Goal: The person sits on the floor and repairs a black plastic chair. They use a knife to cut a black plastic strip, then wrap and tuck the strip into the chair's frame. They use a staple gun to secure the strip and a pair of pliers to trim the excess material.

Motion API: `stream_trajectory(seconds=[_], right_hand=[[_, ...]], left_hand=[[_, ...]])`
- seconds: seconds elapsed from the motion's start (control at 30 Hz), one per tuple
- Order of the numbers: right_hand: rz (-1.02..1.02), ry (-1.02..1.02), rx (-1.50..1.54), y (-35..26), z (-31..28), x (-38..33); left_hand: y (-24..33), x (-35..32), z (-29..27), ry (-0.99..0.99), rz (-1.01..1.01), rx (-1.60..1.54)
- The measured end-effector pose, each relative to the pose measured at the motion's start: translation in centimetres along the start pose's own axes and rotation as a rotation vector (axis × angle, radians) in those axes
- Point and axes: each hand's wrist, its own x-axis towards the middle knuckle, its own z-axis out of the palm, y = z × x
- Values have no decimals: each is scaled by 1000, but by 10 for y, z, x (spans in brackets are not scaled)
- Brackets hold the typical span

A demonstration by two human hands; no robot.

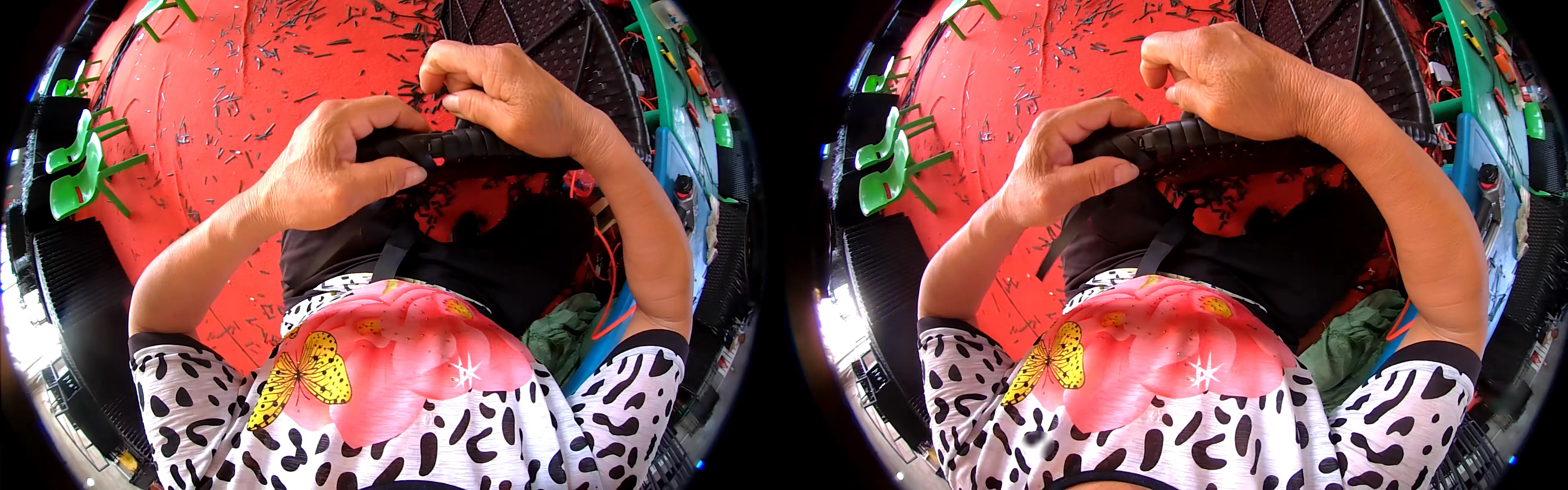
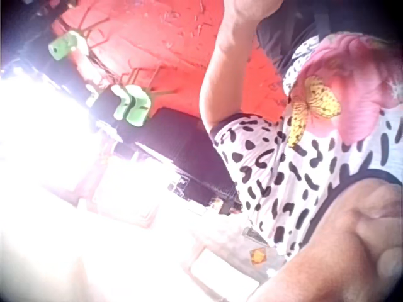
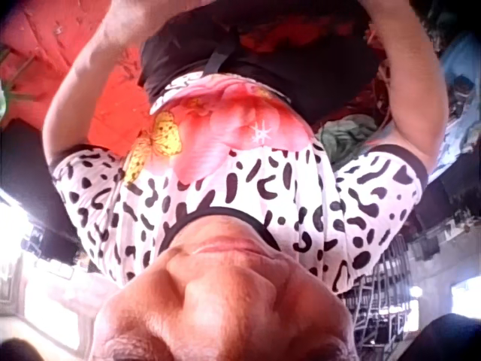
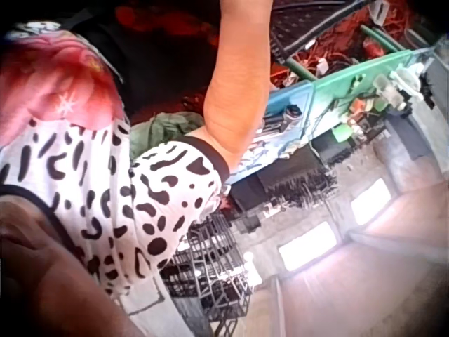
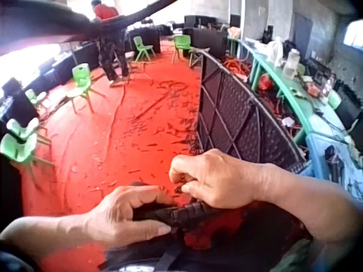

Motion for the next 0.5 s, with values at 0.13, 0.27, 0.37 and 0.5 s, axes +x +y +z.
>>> stream_trajectory(seconds=[0.13, 0.27, 0.37, 0.5], right_hand=[[16, -4, -60, -1, 1, -1], [38, 2, -127, -7, 1, -4], [25, 82, -203, -7, 3, -8], [65, 149, -243, -9, 9, -12]], left_hand=[[-6, -1, 3, 25, 87, 67], [-13, -1, 7, 69, 263, 118], [-17, -2, 7, 84, 312, 150], [-22, -3, 6, 105, 398, 175]])
